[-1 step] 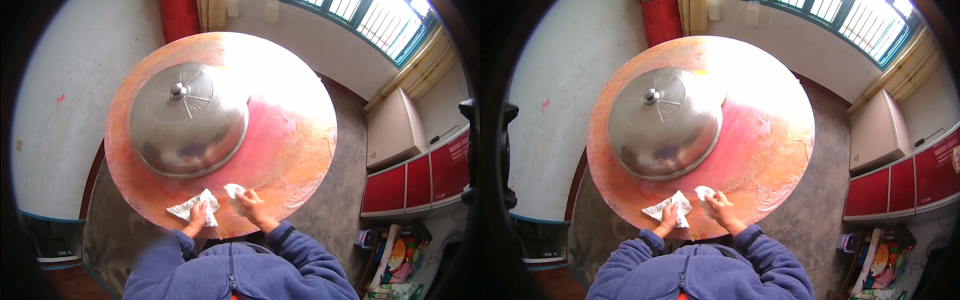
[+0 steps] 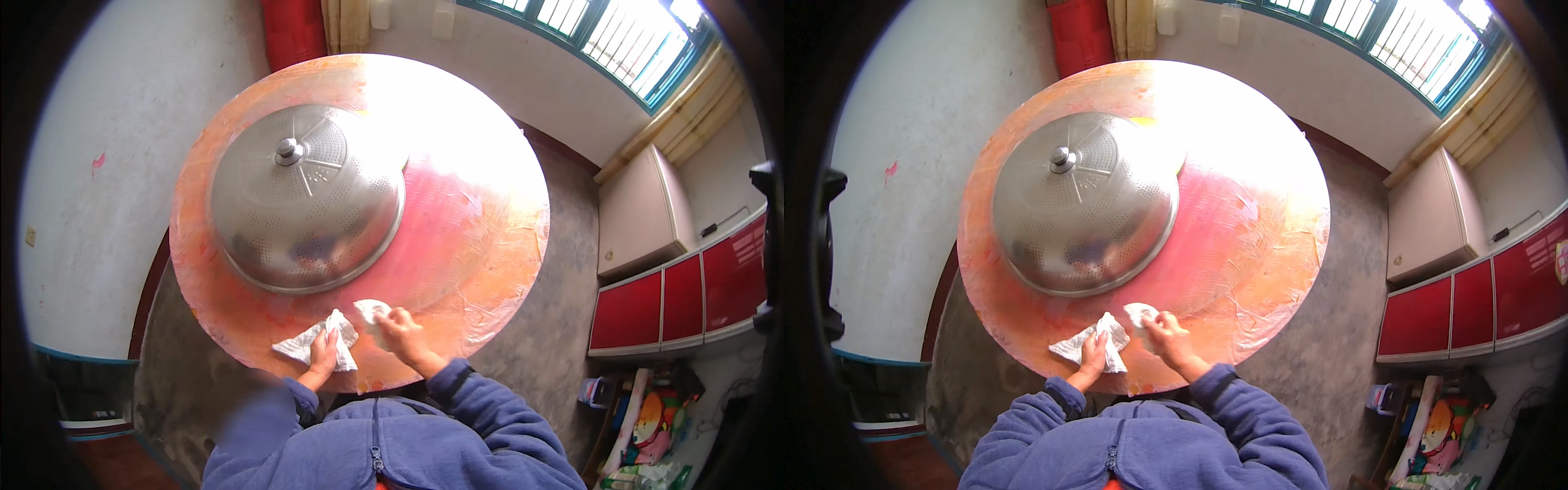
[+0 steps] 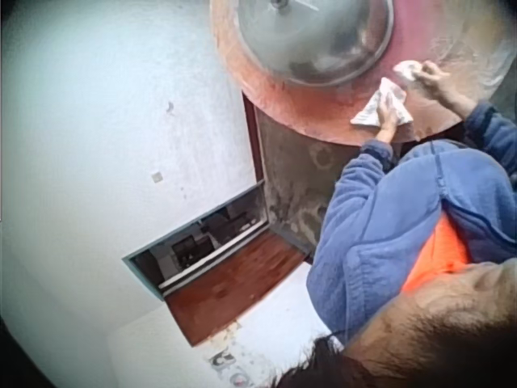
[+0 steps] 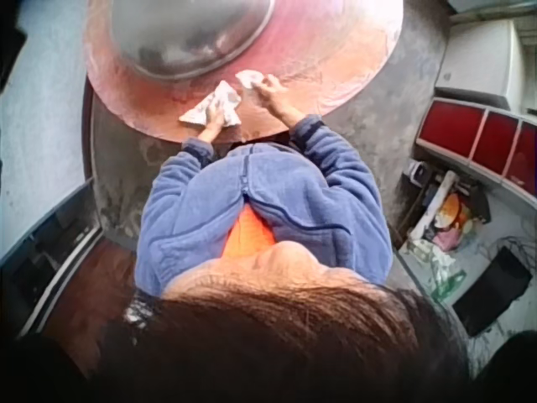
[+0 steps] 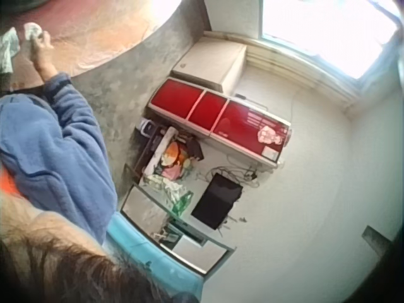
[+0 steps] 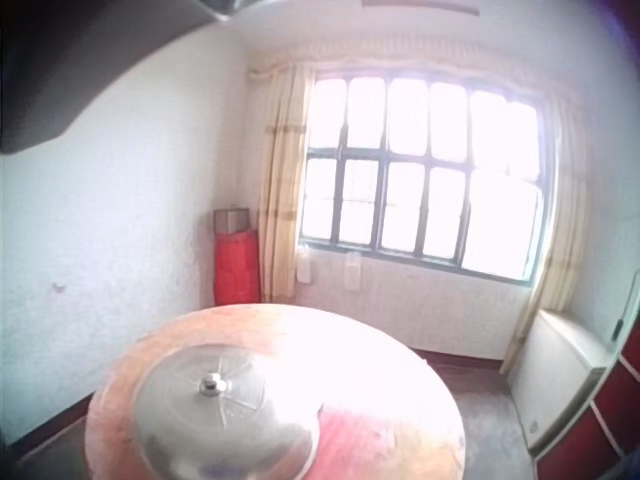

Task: The person wipes a round table with a cloth, then cleans a small green-framed mirror, and finally wipes the top of a white cabinet. The actions are performed with a cloth in hand, moving across each surface in sequence.

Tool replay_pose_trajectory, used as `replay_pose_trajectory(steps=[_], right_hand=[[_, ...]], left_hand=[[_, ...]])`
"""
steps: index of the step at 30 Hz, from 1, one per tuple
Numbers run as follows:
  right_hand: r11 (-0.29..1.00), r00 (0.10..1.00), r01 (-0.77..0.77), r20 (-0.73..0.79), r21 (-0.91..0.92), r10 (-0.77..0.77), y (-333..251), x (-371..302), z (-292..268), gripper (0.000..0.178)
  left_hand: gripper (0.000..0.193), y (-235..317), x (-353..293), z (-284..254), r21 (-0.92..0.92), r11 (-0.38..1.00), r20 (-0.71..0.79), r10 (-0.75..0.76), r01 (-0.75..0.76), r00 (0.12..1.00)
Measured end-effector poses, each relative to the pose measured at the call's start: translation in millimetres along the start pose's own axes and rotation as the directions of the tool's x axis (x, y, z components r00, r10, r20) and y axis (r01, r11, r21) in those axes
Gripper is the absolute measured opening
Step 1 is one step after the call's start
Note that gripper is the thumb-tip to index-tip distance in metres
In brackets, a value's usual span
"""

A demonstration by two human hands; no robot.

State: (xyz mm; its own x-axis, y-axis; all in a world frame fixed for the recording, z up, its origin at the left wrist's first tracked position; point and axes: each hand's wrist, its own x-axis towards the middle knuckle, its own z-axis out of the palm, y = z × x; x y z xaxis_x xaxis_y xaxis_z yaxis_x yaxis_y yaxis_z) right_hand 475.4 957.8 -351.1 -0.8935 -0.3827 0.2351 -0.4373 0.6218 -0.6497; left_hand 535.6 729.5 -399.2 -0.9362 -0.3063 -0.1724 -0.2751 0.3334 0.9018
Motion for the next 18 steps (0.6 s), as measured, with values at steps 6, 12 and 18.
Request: replay_pose_trajectory(steps=[6, 12, 18], right_hand=[[0.908, 0.926, 0.365, 0.178, -0.205, -0.332, 43.5, 51.8, 13.3, 0.042], [0.659, 0.961, 0.261, 0.128, -0.705, -0.244, 223.2, 129.4, -92.8, 0.036], [0.724, 0.987, -0.154, -0.137, -0.672, 0.083, 342.8, 216.8, -180.9, 0.040]], left_hand=[[0.042, 17.6, 10.9, 22.4, 0.244, 0.968, -0.024, -0.054, 0.058, 0.998], [0.043, 21.8, 4.0, 50.5, 0.409, 0.889, -0.181, -0.142, 0.205, 0.973], [0.039, 53.3, 3.4, 78.8, 0.304, 0.928, -0.281, -0.127, 0.214, 0.951]])
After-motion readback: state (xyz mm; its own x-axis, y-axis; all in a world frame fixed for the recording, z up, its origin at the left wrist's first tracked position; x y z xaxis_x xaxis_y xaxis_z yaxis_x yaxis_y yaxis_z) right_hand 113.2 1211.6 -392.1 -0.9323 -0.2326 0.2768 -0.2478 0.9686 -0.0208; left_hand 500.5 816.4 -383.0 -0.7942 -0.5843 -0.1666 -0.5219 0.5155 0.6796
